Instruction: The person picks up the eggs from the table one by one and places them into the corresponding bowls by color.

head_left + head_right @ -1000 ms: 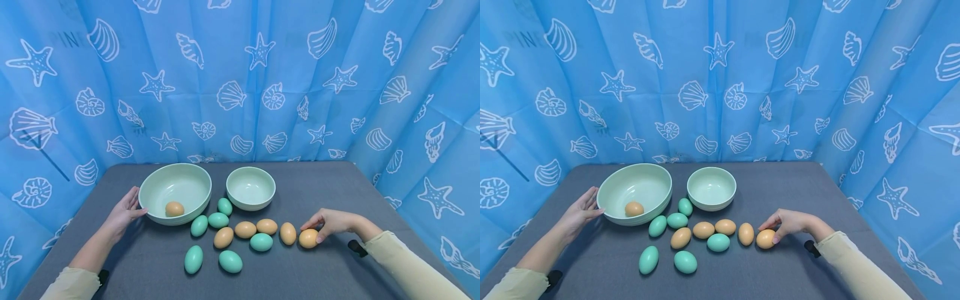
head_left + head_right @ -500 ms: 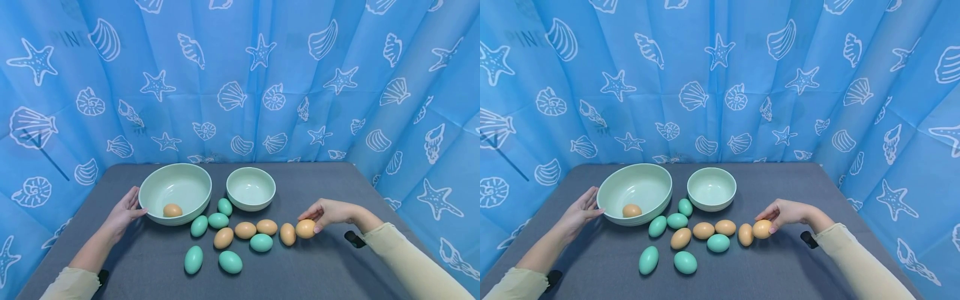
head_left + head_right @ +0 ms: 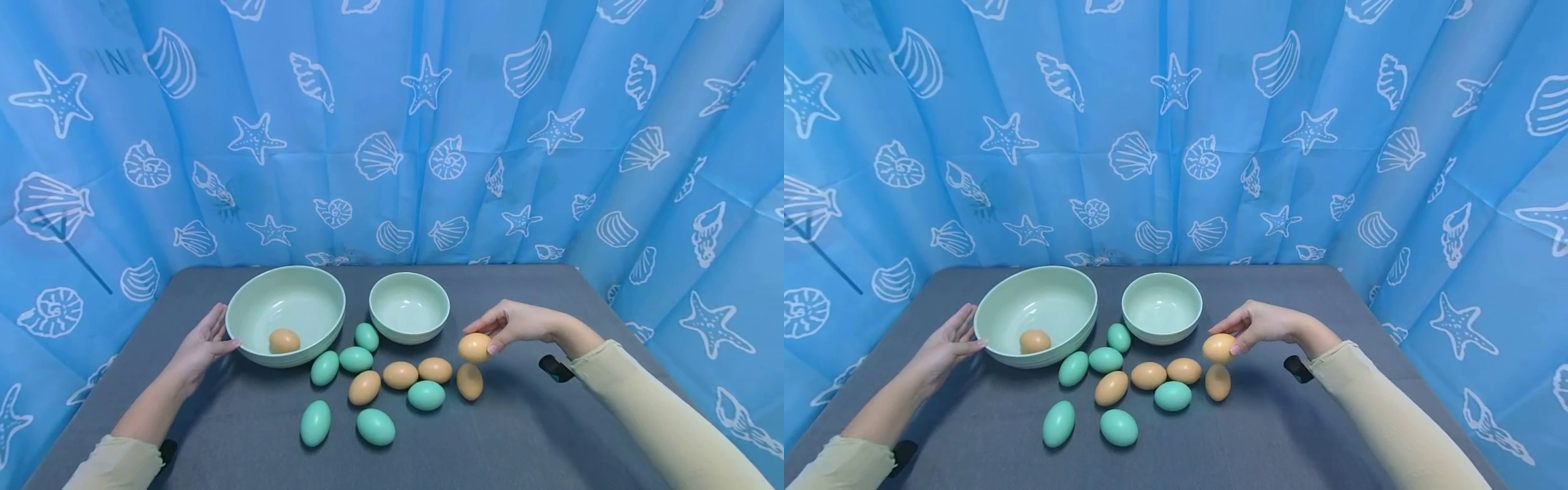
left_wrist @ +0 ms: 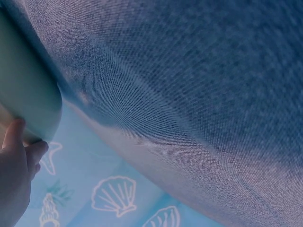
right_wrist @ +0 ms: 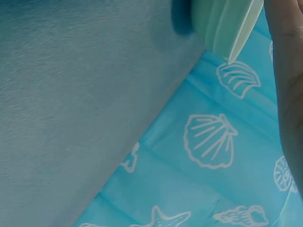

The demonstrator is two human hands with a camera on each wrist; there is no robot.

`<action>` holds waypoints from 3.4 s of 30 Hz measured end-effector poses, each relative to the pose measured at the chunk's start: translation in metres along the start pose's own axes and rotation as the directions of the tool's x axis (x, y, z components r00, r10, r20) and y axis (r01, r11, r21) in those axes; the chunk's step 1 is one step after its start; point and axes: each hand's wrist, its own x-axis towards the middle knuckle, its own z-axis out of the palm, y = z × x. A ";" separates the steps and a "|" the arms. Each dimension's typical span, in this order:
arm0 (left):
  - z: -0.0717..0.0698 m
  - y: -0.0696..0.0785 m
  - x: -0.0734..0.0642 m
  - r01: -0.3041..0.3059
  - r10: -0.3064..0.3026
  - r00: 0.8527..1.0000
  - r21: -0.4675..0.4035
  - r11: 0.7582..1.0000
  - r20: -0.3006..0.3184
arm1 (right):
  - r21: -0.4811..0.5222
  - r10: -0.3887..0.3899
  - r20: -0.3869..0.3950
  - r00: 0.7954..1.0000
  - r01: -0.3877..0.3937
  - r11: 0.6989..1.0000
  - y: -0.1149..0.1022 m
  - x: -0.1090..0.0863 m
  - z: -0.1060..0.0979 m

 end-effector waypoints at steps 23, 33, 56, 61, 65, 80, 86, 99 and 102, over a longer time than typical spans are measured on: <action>0.002 0.000 0.000 0.005 -0.005 1.000 -0.013 1.000 -0.027 | 0.032 -0.014 -0.096 0.995 0.017 0.999 -0.037 0.049 0.008; 0.001 0.000 0.000 0.001 -0.001 1.000 -0.015 1.000 -0.020 | 0.071 -0.028 -0.114 0.993 0.036 0.997 -0.046 0.066 0.016; 0.001 0.001 0.000 0.003 -0.003 1.000 -0.014 1.000 -0.025 | 0.169 0.028 -0.170 0.985 0.001 0.986 -0.084 0.111 0.028; 0.002 0.002 0.002 0.003 -0.004 0.999 -0.019 1.000 -0.036 | 0.171 0.020 -0.170 0.985 0.009 0.985 -0.088 0.116 0.029; 0.001 0.001 0.003 0.007 -0.008 0.999 -0.029 1.000 -0.040 | 0.168 0.022 -0.169 0.985 0.007 0.986 -0.091 0.121 0.030; 0.004 0.000 0.002 0.002 -0.003 0.999 -0.030 1.000 -0.054 | 0.240 0.044 -0.203 0.978 0.006 0.971 -0.101 0.146 0.044; 0.003 0.000 0.001 0.002 -0.003 0.999 -0.024 1.000 -0.048 | 0.278 0.058 -0.199 0.978 0.000 0.961 -0.104 0.158 0.050; 0.003 0.000 0.000 0.008 -0.009 0.999 -0.027 1.000 -0.049 | 0.304 0.098 -0.216 0.972 -0.028 0.952 -0.114 0.194 0.069; 0.004 0.000 0.001 0.000 -0.001 0.998 -0.017 1.000 -0.058 | 0.311 0.102 -0.225 0.969 -0.028 0.950 -0.117 0.203 0.076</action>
